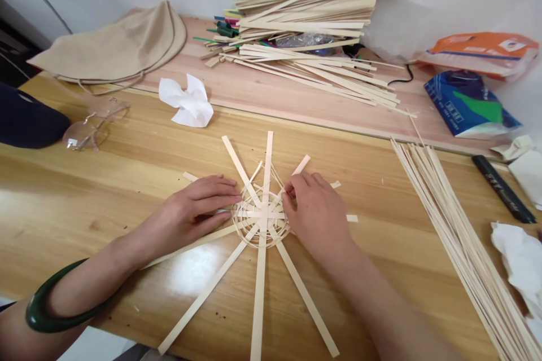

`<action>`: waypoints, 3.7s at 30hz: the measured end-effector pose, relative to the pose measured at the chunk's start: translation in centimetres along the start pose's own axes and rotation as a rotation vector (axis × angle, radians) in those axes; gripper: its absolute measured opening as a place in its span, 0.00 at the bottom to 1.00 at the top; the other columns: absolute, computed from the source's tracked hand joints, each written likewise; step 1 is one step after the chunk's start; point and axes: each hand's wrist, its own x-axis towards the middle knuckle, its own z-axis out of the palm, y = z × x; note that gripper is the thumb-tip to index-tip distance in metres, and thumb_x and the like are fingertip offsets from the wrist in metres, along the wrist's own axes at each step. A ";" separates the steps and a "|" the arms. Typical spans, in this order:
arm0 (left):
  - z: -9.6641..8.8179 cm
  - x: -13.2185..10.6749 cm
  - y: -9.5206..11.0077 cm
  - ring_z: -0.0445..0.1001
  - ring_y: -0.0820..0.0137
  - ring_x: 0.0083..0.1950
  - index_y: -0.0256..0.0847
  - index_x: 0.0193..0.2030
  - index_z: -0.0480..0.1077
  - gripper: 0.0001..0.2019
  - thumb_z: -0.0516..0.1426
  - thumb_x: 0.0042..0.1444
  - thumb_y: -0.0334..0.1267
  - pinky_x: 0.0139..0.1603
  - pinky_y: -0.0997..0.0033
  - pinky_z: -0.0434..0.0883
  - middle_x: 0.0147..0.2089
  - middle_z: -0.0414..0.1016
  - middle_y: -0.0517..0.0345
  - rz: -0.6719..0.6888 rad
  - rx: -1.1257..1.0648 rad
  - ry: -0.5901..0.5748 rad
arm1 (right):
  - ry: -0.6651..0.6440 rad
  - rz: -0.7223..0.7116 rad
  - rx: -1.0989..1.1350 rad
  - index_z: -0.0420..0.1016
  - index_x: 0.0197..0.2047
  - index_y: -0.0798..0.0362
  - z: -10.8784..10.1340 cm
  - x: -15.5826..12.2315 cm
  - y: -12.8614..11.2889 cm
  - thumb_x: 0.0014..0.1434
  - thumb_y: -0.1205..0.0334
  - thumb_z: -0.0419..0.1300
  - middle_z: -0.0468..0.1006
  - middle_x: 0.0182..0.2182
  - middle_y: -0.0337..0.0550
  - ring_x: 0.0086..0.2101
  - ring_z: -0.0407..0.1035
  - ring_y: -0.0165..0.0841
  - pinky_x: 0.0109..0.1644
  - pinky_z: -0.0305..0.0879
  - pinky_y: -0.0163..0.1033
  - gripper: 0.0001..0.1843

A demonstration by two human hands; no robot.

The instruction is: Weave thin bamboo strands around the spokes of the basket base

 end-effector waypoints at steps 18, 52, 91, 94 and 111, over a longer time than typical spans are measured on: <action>0.8 -0.1 0.0 0.72 0.64 0.58 0.37 0.51 0.75 0.10 0.57 0.65 0.35 0.61 0.60 0.71 0.52 0.78 0.51 0.010 0.023 0.016 | -0.019 0.021 0.068 0.69 0.29 0.50 0.3 1.1 -1.1 0.57 0.67 0.57 0.76 0.28 0.41 0.32 0.69 0.36 0.31 0.59 0.39 0.06; 0.9 -0.4 1.4 0.76 0.66 0.43 0.35 0.50 0.73 0.09 0.54 0.67 0.33 0.41 0.64 0.73 0.50 0.80 0.53 0.145 0.493 -0.018 | 0.071 -0.019 0.365 0.73 0.31 0.49 1.8 0.3 -1.2 0.61 0.66 0.59 0.77 0.33 0.39 0.39 0.68 0.36 0.41 0.62 0.41 0.06; 3.1 3.4 -0.9 0.68 0.59 0.63 0.36 0.45 0.70 0.06 0.58 0.62 0.33 0.64 0.51 0.68 0.57 0.71 0.43 -0.137 -0.034 0.079 | 0.231 -0.164 0.142 0.68 0.34 0.50 2.7 0.0 -1.6 0.58 0.71 0.55 0.77 0.34 0.42 0.37 0.69 0.37 0.39 0.63 0.41 0.06; 3.3 3.5 -1.0 0.68 0.59 0.62 0.36 0.44 0.70 0.04 0.57 0.63 0.31 0.64 0.52 0.69 0.56 0.72 0.43 -0.102 -0.018 0.089 | 0.238 -0.171 0.136 0.68 0.35 0.50 2.7 0.0 -1.7 0.59 0.71 0.54 0.77 0.35 0.43 0.38 0.69 0.38 0.40 0.64 0.41 0.06; 2.9 3.8 -1.0 0.74 0.62 0.55 0.34 0.46 0.72 0.08 0.51 0.68 0.32 0.57 0.61 0.74 0.51 0.76 0.47 0.054 0.175 -0.002 | 0.320 -0.259 0.324 0.75 0.37 0.50 3.2 0.1 -0.8 0.62 0.69 0.58 0.79 0.39 0.45 0.41 0.72 0.38 0.46 0.70 0.45 0.06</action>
